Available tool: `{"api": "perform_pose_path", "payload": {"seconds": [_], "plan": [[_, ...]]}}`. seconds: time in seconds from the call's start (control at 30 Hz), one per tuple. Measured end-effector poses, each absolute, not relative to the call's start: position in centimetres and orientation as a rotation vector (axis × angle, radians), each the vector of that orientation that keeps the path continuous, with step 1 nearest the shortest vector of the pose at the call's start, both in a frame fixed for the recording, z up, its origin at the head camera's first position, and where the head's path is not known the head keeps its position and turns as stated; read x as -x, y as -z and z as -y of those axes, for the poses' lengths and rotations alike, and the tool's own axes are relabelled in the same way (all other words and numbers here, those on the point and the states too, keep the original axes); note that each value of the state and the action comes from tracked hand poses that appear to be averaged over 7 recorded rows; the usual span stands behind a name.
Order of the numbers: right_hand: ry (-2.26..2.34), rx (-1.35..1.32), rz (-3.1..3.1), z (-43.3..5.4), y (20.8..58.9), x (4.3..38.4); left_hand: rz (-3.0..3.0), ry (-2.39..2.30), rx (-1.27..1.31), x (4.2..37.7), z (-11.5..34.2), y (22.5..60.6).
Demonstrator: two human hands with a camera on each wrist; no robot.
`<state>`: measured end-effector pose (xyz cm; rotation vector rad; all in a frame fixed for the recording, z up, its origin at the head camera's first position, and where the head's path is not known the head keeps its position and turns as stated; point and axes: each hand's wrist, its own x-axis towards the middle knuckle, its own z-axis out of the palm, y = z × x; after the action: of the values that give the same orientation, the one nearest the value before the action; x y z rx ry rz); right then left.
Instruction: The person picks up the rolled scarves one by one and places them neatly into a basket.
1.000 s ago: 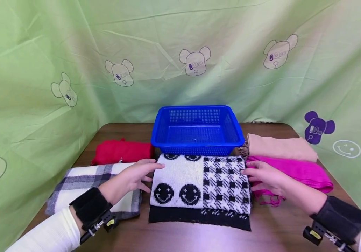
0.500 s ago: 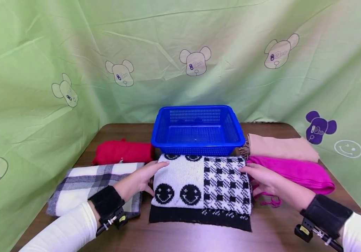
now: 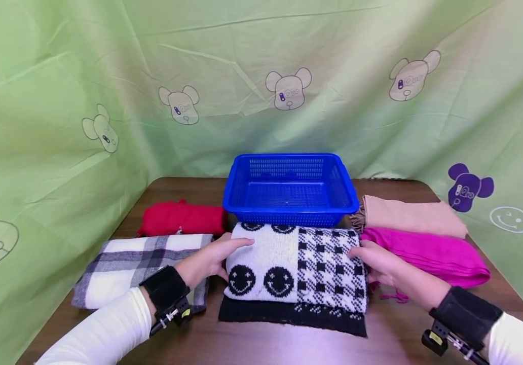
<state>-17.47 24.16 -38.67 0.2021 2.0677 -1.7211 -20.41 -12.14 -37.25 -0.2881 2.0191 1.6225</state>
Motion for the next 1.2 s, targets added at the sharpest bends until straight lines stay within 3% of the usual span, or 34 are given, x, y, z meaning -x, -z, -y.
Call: {"api": "perform_pose_path", "payload": {"seconds": [0.37, 1.2], "plan": [[1.948, -0.207, -1.960, -23.6, 39.5, 17.0, -2.046, -1.656, 0.338, 20.1, 11.8, 37.7], [1.935, -0.230, -2.097, -23.8, 37.5, 15.9, -2.162, -1.741, 0.242, 18.3, 12.5, 37.4]]}}
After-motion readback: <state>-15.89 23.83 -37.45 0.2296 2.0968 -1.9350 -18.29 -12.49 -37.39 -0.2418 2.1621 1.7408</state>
